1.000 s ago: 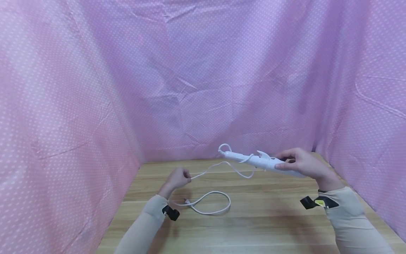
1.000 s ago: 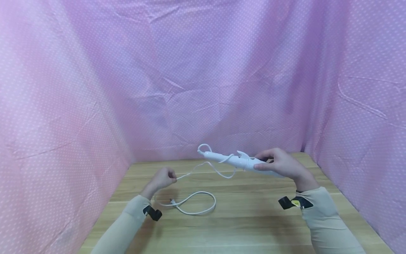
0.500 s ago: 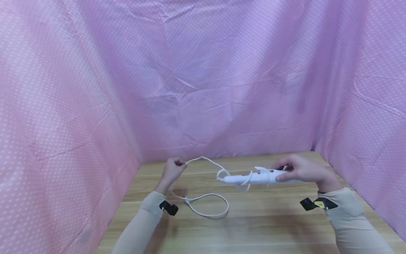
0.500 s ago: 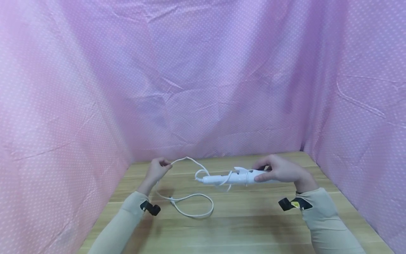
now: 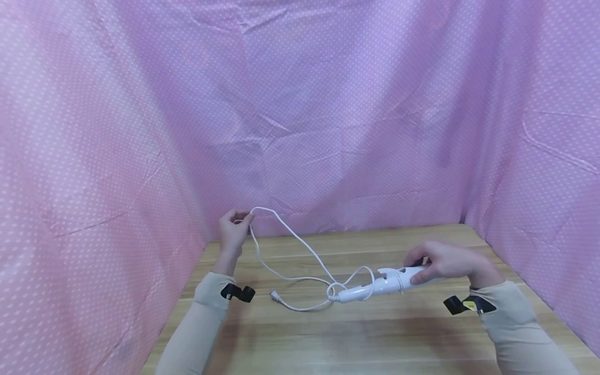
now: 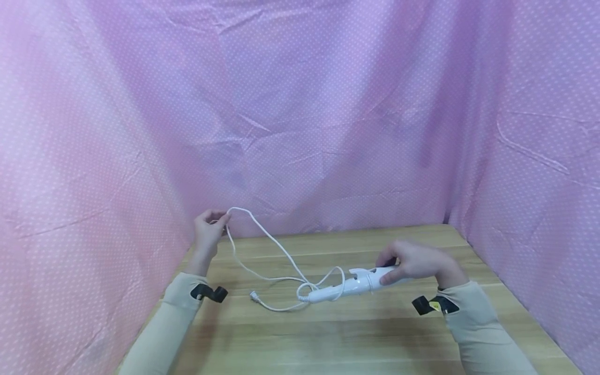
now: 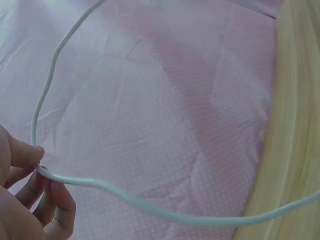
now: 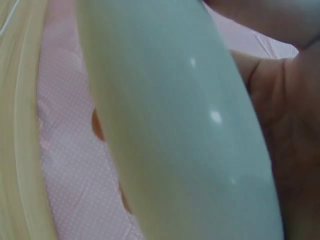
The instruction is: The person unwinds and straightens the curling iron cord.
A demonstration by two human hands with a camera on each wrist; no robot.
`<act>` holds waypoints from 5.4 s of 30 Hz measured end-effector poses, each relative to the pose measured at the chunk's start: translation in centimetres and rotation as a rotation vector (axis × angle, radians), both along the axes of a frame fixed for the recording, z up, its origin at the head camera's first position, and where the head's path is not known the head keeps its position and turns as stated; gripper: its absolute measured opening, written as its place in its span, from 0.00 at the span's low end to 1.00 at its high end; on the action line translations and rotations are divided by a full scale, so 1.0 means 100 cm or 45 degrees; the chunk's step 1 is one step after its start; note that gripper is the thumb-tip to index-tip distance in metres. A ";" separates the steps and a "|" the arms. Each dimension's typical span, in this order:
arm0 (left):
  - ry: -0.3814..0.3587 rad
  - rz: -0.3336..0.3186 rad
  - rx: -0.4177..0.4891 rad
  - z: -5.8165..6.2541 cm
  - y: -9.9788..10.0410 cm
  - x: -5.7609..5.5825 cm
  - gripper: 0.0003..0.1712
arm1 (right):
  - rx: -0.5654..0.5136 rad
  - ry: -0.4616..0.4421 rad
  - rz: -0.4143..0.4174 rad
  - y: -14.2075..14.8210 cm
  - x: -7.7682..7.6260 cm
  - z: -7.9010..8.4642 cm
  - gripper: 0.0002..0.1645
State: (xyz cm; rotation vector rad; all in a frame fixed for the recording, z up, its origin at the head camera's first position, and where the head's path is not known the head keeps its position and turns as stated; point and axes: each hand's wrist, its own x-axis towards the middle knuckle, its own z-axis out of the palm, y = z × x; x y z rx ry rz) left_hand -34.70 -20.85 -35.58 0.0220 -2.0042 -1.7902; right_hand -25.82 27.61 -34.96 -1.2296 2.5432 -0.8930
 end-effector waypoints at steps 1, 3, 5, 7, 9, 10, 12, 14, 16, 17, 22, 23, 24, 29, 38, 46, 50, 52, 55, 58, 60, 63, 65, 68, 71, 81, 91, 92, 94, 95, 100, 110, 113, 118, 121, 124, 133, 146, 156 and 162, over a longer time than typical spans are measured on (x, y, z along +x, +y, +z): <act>-0.009 -0.008 0.041 0.002 -0.001 0.001 0.11 | 0.017 0.002 -0.003 0.000 0.000 -0.001 0.06; -0.014 -0.016 0.109 0.006 -0.001 0.003 0.10 | 0.052 0.000 -0.032 0.001 -0.001 -0.002 0.06; -0.006 -0.024 0.153 0.007 -0.002 0.005 0.11 | 0.092 -0.005 -0.081 0.002 -0.002 -0.004 0.06; 0.007 -0.026 0.187 0.008 -0.003 0.005 0.11 | 0.132 -0.003 -0.137 0.002 -0.002 -0.006 0.06; 0.026 -0.018 0.226 0.008 -0.005 0.006 0.12 | 0.168 0.003 -0.199 0.002 -0.002 -0.008 0.07; 0.031 -0.016 0.250 0.008 -0.006 0.006 0.11 | 0.183 0.004 -0.231 0.002 -0.002 -0.008 0.07; 0.038 -0.008 0.287 0.007 -0.009 0.007 0.08 | 0.216 0.015 -0.306 0.003 -0.001 -0.009 0.08; 0.044 0.004 0.317 0.007 -0.011 0.007 0.06 | 0.246 0.001 -0.399 0.003 -0.001 -0.009 0.09; 0.043 0.006 0.340 0.006 -0.014 0.008 0.05 | 0.266 0.006 -0.482 0.004 -0.001 -0.008 0.11; 0.042 0.011 0.343 0.005 -0.016 0.008 0.05 | 0.273 0.013 -0.521 0.005 -0.001 -0.008 0.12; 0.003 0.002 0.349 0.001 -0.021 0.009 0.04 | 0.248 0.042 -0.675 0.006 -0.002 -0.007 0.15; -0.011 -0.005 0.336 0.000 -0.021 0.009 0.05 | 0.236 0.050 -0.702 0.006 -0.003 -0.007 0.15; -0.025 -0.015 0.327 -0.001 -0.021 0.009 0.05 | 0.219 0.059 -0.726 0.006 -0.004 -0.007 0.14; -0.048 -0.103 0.264 -0.008 -0.020 0.010 0.07 | 0.143 0.120 -0.802 0.007 -0.006 -0.002 0.14; -0.016 -0.752 -0.243 -0.026 -0.031 0.016 0.06 | 0.179 0.326 -0.935 0.010 -0.009 0.006 0.29; 0.012 -0.926 -0.974 -0.048 -0.010 0.023 0.04 | 0.159 0.333 -0.978 0.012 -0.008 0.011 0.32; 0.123 -0.846 -1.345 -0.065 0.011 0.029 0.04 | 0.137 0.321 -0.976 0.010 -0.007 0.014 0.32; 0.166 -0.815 -1.490 -0.076 0.021 0.031 0.05 | 0.126 0.312 -0.974 0.009 -0.006 0.015 0.32; 0.262 -0.767 -1.625 -0.095 0.034 0.030 0.07 | 0.107 0.305 -0.966 0.008 -0.006 0.015 0.30; 0.318 -0.723 -1.673 -0.113 0.043 0.032 0.08 | 0.085 0.316 -0.951 0.007 -0.006 0.014 0.27; 0.293 -0.707 -1.644 -0.122 0.048 0.034 0.08 | 0.071 0.323 -0.938 0.006 -0.006 0.013 0.26; 0.205 -0.654 -1.598 -0.135 0.054 0.040 0.09 | 0.053 0.328 -0.911 0.005 -0.006 0.013 0.26; 0.142 -0.612 -1.576 -0.143 0.058 0.042 0.10 | 0.038 0.324 -0.893 0.003 -0.006 0.013 0.25; 0.117 -0.560 -1.584 -0.152 0.063 0.043 0.09 | 0.021 0.309 -0.880 0.002 -0.006 0.014 0.25; 0.108 -0.544 -1.577 -0.157 0.067 0.043 0.07 | 0.009 0.304 -0.879 0.001 -0.006 0.015 0.26; 0.168 -0.510 -1.600 -0.170 0.074 0.043 0.09 | -0.070 0.267 -0.850 -0.004 -0.001 0.019 0.22; 0.064 -0.553 -1.534 -0.156 0.080 0.051 0.12 | -0.089 0.257 -0.808 -0.006 -0.002 0.018 0.23; 0.022 -0.570 -1.490 -0.154 0.080 0.052 0.10 | -0.086 0.258 -0.805 -0.006 -0.002 0.018 0.23; -0.069 -0.588 -1.376 -0.148 0.080 0.056 0.07 | -0.079 0.263 -0.799 -0.006 -0.003 0.018 0.24; -0.074 -0.596 -1.329 -0.143 0.081 0.056 0.06 | -0.076 0.266 -0.799 -0.006 -0.003 0.017 0.24; 0.123 -0.588 -1.123 -0.105 0.086 0.058 0.05 | -0.065 0.265 -0.801 -0.007 -0.003 0.018 0.24; 1.015 -0.477 -1.032 -0.039 0.115 0.045 0.17 | -0.084 0.259 -0.772 -0.014 -0.005 0.015 0.18; 1.214 -0.497 -1.059 -0.031 0.129 0.042 0.21 | -0.067 0.269 -0.775 -0.015 -0.005 0.013 0.18; 1.336 -0.533 -1.065 -0.025 0.143 0.040 0.20 | -0.047 0.245 -0.781 -0.017 -0.005 0.013 0.20; 1.339 -0.548 -1.056 -0.023 0.147 0.039 0.20 | -0.046 0.247 -0.782 -0.017 -0.005 0.013 0.20; 1.358 -0.553 -1.049 -0.021 0.151 0.036 0.19 | -0.049 0.249 -0.780 -0.018 -0.005 0.014 0.19; 1.441 -0.552 -1.127 -0.020 0.153 0.034 0.07 | -0.065 0.222 -0.761 -0.020 -0.005 0.016 0.21; 1.517 -0.511 -1.268 -0.022 0.151 0.032 0.08 | -0.096 0.187 -0.750 -0.019 -0.002 0.016 0.19; 1.348 -0.506 -1.152 -0.046 0.149 0.037 0.07 | -0.161 0.222 -0.747 -0.014 -0.004 0.015 0.18; 1.079 -0.433 -1.075 -0.068 0.140 0.031 0.05 | -0.230 0.172 -0.700 -0.012 0.001 0.021 0.17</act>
